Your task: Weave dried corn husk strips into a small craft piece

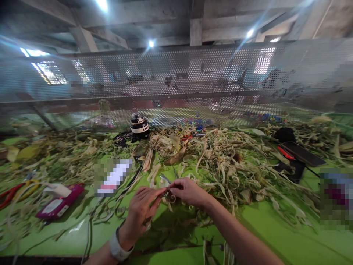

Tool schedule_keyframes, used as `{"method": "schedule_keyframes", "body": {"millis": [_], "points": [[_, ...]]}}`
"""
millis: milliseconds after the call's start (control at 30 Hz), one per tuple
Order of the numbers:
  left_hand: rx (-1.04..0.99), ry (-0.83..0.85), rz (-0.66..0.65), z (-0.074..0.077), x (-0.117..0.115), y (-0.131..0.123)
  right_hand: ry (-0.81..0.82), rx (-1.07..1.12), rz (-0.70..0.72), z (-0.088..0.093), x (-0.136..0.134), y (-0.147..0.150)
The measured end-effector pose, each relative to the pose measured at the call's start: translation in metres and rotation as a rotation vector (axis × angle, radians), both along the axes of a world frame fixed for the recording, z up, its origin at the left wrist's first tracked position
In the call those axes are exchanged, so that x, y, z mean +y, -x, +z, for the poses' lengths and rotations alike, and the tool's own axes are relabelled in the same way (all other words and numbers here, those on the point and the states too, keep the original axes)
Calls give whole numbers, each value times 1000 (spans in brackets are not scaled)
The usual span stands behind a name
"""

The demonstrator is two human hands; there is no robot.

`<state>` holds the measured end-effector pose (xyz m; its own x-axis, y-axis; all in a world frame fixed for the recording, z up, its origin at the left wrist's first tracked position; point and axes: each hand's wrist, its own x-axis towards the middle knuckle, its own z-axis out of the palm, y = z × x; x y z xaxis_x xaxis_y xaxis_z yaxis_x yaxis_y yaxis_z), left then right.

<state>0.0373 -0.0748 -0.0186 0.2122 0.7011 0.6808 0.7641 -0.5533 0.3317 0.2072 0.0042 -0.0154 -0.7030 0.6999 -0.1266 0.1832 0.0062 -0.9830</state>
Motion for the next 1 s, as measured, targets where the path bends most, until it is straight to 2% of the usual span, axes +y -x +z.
{"method": "schedule_keyframes", "body": {"millis": [200,300,367,433,533,667,733,800,900,1000], "points": [[-18,77,1,-9,1,6,-238,-94,-139,-1,6,-4],[-50,170,29,-12,1,10,-111,-178,-143,5,12,-12],[-142,271,66,-11,1,12,-19,-173,-170,10,16,-18],[-276,429,90,-8,1,12,63,-88,-206,14,19,-20],[-546,624,7,-3,2,10,252,152,-235,12,17,-15],[-1149,726,-120,0,6,3,562,472,-212,-2,8,1],[-1446,829,-186,0,8,-3,663,584,-176,-8,3,7],[-1652,955,-265,0,10,-8,717,622,-129,-12,-1,11],[-1736,1103,-325,-1,11,-14,696,569,-113,-10,-5,11],[-1631,1176,-328,1,9,-14,602,493,-121,-4,-7,8]]}}
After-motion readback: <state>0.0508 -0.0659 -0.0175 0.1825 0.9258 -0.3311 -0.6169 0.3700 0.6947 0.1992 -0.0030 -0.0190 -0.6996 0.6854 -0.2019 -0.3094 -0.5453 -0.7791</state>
